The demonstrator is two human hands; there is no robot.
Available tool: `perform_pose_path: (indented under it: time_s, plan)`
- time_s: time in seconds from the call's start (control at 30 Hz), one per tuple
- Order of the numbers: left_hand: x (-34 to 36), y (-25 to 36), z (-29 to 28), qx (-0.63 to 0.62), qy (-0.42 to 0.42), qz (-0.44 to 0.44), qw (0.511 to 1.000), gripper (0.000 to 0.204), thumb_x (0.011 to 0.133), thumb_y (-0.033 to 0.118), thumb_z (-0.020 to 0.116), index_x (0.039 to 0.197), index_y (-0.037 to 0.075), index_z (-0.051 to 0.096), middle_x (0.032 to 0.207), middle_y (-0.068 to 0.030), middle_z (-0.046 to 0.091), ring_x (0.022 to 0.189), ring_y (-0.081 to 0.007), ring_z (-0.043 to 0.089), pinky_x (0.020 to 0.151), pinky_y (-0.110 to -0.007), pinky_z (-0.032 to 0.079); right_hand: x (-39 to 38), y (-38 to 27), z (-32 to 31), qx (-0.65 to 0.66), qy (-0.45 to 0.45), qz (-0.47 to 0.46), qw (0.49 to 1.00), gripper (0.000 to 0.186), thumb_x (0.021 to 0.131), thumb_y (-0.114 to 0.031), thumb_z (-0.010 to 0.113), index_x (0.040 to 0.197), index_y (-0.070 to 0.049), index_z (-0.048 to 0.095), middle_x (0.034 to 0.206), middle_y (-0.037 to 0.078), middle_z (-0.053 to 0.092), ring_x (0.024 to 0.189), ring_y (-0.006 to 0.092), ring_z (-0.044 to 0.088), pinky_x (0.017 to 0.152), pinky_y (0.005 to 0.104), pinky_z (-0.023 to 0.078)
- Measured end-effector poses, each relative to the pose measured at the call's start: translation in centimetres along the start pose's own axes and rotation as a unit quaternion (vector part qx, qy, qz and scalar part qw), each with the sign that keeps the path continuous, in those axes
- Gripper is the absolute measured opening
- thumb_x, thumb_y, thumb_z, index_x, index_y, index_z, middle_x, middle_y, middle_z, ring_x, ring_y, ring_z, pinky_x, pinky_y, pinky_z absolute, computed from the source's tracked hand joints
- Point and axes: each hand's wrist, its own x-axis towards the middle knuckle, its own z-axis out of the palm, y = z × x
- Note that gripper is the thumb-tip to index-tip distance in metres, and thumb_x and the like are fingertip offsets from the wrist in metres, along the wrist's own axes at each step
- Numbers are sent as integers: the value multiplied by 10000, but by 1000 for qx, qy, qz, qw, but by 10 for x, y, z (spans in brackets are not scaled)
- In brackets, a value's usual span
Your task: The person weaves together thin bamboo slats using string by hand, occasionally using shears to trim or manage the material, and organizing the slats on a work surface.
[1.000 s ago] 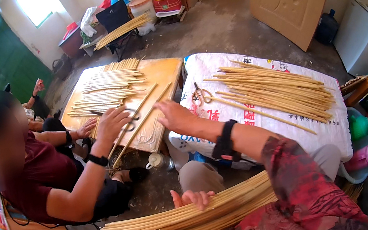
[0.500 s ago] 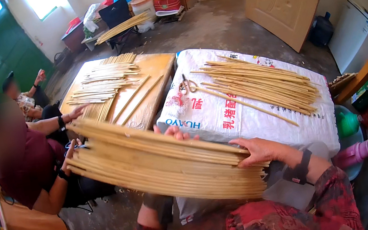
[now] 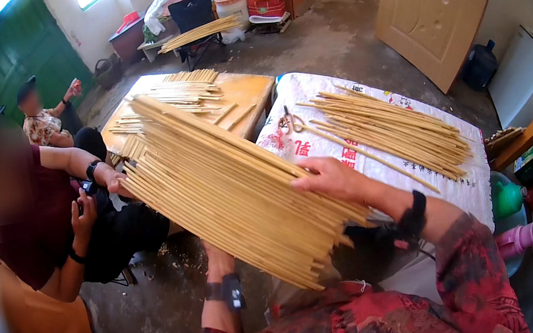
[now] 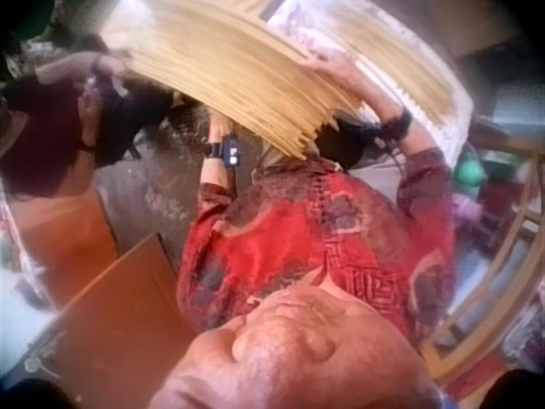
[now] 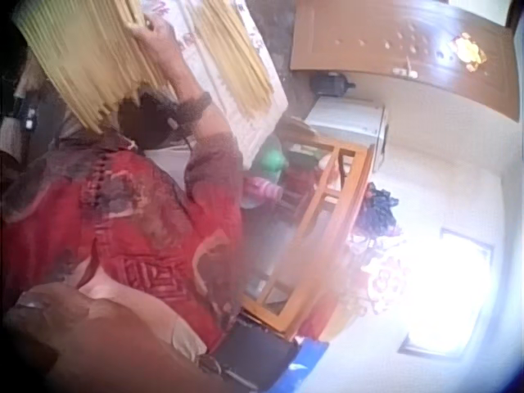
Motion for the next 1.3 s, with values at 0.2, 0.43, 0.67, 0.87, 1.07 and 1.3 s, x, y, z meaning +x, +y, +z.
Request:
perform_pose_path:
  time_s: [0.2,0.43,0.67,0.87,1.07,1.3]
  plan:
    - [-28,20,95,-85,-11,-34,996,800,856,648,375,1351,22,313,1335,-161,407,1255,-302,364,1004,-504,330,38,-7,14,-11,-27,12,1000,426,837,-319,598,1091,23,598,921,91,643,833,123,579,755,279,461]
    - [-9,23,101,117,42,-33,992,662,902,524,433,1350,47,337,1321,-100,442,1220,-256,400,1016,-426,325,97,-3,-21,-214,99,-90,968,467,832,-402,563,1015,24,616,911,161,642,821,245,597,771,344,460]
    - [7,16,73,-15,-3,-3,1000,643,914,521,383,1339,41,333,1418,-135,324,1284,-292,330,1053,-493,277,147,4,-22,-76,33,-96,992,387,813,-179,496,1151,0,554,975,197,625,822,234,625,742,336,489]
    - [-11,6,96,64,7,-71,995,449,951,374,398,1222,22,457,1253,-112,501,1216,-277,435,1017,-462,342,81,62,-23,-158,91,-128,975,345,779,-118,487,1092,-4,577,887,207,639,836,312,624,765,380,484]
    - [-4,-15,143,192,-2,-89,977,356,940,283,450,1171,17,503,1123,-108,558,1023,-229,530,897,-401,428,-54,177,-90,-299,177,5,938,307,782,-99,496,1062,-18,589,985,202,611,946,348,573,843,414,450]
    - [20,-121,247,417,-232,-140,867,276,926,245,489,1044,7,561,895,-105,609,810,-186,598,703,-321,502,-171,233,-148,-394,202,193,876,250,792,-108,519,1023,-84,610,957,165,596,873,357,577,785,442,467]
